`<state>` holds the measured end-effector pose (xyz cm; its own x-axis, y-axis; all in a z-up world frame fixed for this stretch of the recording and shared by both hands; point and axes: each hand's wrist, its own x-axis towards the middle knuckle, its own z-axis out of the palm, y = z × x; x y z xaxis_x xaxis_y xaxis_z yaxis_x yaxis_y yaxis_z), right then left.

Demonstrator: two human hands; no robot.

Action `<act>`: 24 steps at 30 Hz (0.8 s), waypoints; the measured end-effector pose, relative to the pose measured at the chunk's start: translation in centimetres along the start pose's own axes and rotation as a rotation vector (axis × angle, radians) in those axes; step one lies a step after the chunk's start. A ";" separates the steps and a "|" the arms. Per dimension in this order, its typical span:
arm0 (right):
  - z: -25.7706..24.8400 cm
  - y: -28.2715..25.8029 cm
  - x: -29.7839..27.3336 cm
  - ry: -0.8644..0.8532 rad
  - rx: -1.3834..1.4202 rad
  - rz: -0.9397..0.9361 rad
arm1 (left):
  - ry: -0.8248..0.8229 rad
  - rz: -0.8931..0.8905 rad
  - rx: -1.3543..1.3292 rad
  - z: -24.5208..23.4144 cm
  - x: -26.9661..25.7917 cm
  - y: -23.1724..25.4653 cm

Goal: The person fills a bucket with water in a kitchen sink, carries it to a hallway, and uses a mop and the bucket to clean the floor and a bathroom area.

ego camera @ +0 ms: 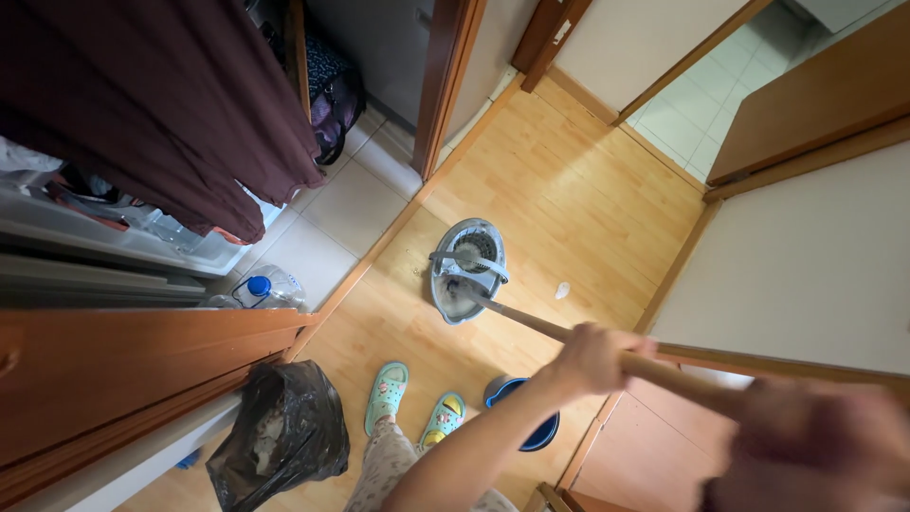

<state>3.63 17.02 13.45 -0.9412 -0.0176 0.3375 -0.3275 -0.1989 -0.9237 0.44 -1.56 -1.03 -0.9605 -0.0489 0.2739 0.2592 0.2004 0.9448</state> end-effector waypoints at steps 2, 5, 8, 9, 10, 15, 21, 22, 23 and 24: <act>6.5 1.4 -0.2 0.001 0.000 -0.006 | 0.082 0.061 -0.040 0.3 -0.4 -3.7; 12.1 2.3 0.8 0.030 -0.004 -0.007 | 0.226 0.211 0.061 0.8 -0.8 -7.0; 13.1 1.5 2.0 0.145 -0.078 -0.102 | 0.197 0.295 0.029 2.6 0.1 -6.8; 12.7 1.2 2.3 0.136 -0.061 -0.072 | 0.219 0.258 0.039 2.9 0.1 -6.3; 12.3 0.7 2.1 0.131 -0.046 -0.033 | 0.236 0.211 0.046 3.1 -0.7 -5.8; 11.8 -0.7 1.9 0.082 -0.009 -0.046 | -0.017 -0.043 0.054 1.1 0.6 5.8; 10.5 -1.1 1.5 -0.007 -0.017 -0.021 | -0.281 0.012 -0.005 0.6 2.0 5.9; 10.4 -0.9 1.5 -0.030 -0.015 -0.009 | -0.394 0.054 -0.012 0.7 2.4 4.1; 10.3 -0.6 1.6 -0.034 -0.014 0.000 | -0.391 0.046 -0.012 0.5 2.1 1.9; 10.3 -0.2 1.7 -0.056 -0.015 0.010 | -0.365 -0.008 0.005 0.3 2.0 -0.3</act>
<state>3.00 7.00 16.09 -0.9383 -0.0746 0.3378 -0.3199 -0.1841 -0.9294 -1.53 -1.45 -0.79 -0.9356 0.3018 0.1835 0.2520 0.2065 0.9454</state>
